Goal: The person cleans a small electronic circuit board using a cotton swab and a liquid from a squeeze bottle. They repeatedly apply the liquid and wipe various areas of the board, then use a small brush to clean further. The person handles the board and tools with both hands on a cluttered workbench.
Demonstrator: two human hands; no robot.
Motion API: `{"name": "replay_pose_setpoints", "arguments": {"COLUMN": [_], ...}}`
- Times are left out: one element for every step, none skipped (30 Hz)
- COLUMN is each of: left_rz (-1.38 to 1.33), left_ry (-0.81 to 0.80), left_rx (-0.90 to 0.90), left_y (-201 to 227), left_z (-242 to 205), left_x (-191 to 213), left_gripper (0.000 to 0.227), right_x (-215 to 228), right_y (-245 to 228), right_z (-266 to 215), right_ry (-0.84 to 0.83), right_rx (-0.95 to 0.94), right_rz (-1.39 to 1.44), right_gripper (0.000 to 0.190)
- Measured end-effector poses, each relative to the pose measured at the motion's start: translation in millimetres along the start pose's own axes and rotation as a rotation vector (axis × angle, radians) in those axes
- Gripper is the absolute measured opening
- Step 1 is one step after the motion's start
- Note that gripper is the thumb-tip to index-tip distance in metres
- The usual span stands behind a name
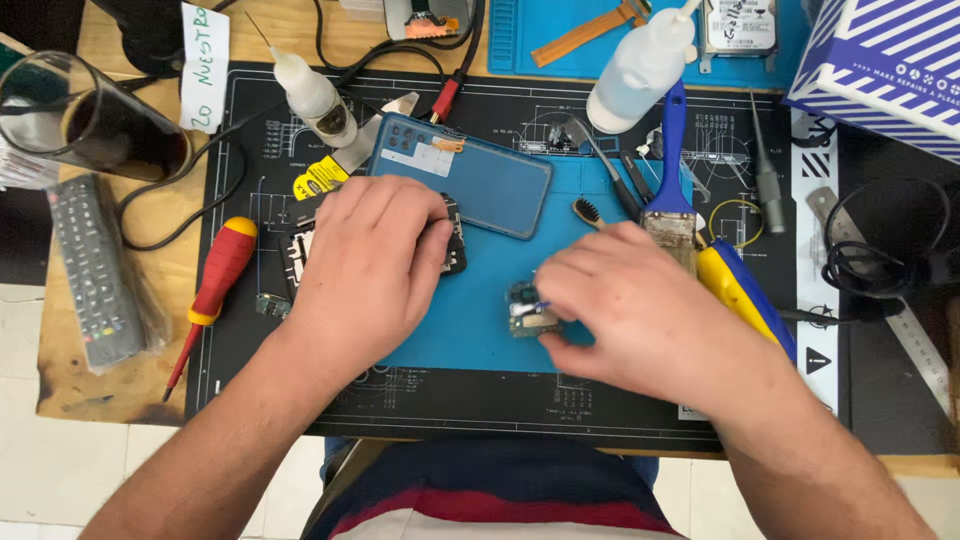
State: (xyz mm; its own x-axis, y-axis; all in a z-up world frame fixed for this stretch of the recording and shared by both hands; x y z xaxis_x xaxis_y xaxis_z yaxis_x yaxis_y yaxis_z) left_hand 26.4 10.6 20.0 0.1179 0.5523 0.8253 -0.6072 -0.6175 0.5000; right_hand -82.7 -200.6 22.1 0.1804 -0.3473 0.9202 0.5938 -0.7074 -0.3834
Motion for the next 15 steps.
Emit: {"name": "replay_pose_setpoints", "arguments": {"left_rz": [-0.004, -0.131, -0.259, -0.26, -0.39, -0.517, -0.517, -0.615, -0.712, -0.712, -0.732, -0.751, -0.751, -0.808, -0.865], "left_ry": [-0.003, -0.041, -0.08, -0.083, -0.149, -0.216, -0.217, -0.271, -0.326, -0.324, -0.363, -0.403, -0.402, -0.456, -0.509], "left_rx": [0.0, 0.005, 0.01, 0.007, 0.084, 0.161, 0.159, 0.185, 0.21, 0.206, 0.278, 0.349, 0.344, 0.373, 0.401], "left_y": [4, 7, 10, 15, 16, 17, 18, 18, 19, 17, 13, 10, 8, 7, 6], "left_z": [-1, -1, -1, -3, -5, -8, -9, -10, -11, -13, -16, -18, -18, -20, -22], "left_x": [2, 4, 6, 7, 5, 4, 1, -4, -9, -13, -21, -29, -31, -36, -40], "left_gripper": [0.006, 0.009, 0.011, 0.011, 0.013, 0.016, 0.016, 0.017, 0.017, 0.017, 0.016, 0.015, 0.015, 0.015, 0.015], "right_x": [3, 9, 14, 16, 21, 26, 24, 24, 25, 22, 20, 18, 16, 16, 15], "right_y": [2, 5, 8, 6, 4, 1, -2, -3, -5, -4, -3, -2, 0, -1, -1], "right_z": [-2, -4, -7, -5, -4, -2, -1, 1, 2, 3, 3, 4, 4, 4, 5], "right_ry": [-0.003, 0.041, 0.084, 0.085, 0.164, 0.243, 0.245, 0.29, 0.336, 0.337, 0.333, 0.329, 0.331, 0.342, 0.353], "right_rx": [-0.003, -0.011, -0.019, -0.023, -0.012, 0.001, 0.0, -0.02, -0.039, -0.039, -0.036, -0.035, -0.036, -0.014, 0.009], "right_rz": [0.001, -0.008, -0.018, -0.018, -0.01, -0.001, -0.002, -0.025, -0.049, -0.053, -0.055, -0.058, -0.063, -0.122, -0.181], "right_gripper": [0.045, 0.043, 0.041, 0.041, 0.046, 0.052, 0.052, 0.048, 0.044, 0.044, 0.045, 0.045, 0.045, 0.041, 0.038]}}
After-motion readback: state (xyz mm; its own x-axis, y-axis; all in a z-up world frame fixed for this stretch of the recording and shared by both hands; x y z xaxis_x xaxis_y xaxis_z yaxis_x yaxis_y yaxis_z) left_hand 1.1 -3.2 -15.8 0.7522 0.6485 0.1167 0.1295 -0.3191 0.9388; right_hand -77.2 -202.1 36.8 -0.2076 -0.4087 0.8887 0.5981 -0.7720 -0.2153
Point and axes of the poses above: each hand's wrist, its own z-axis towards the middle knuckle, its own x-axis out of the back of the hand, y = z × x, the point moved 5 cm from there along z, towards the middle knuckle, and after that the axes turned 14 degrees about x, right-handed, at the moved point
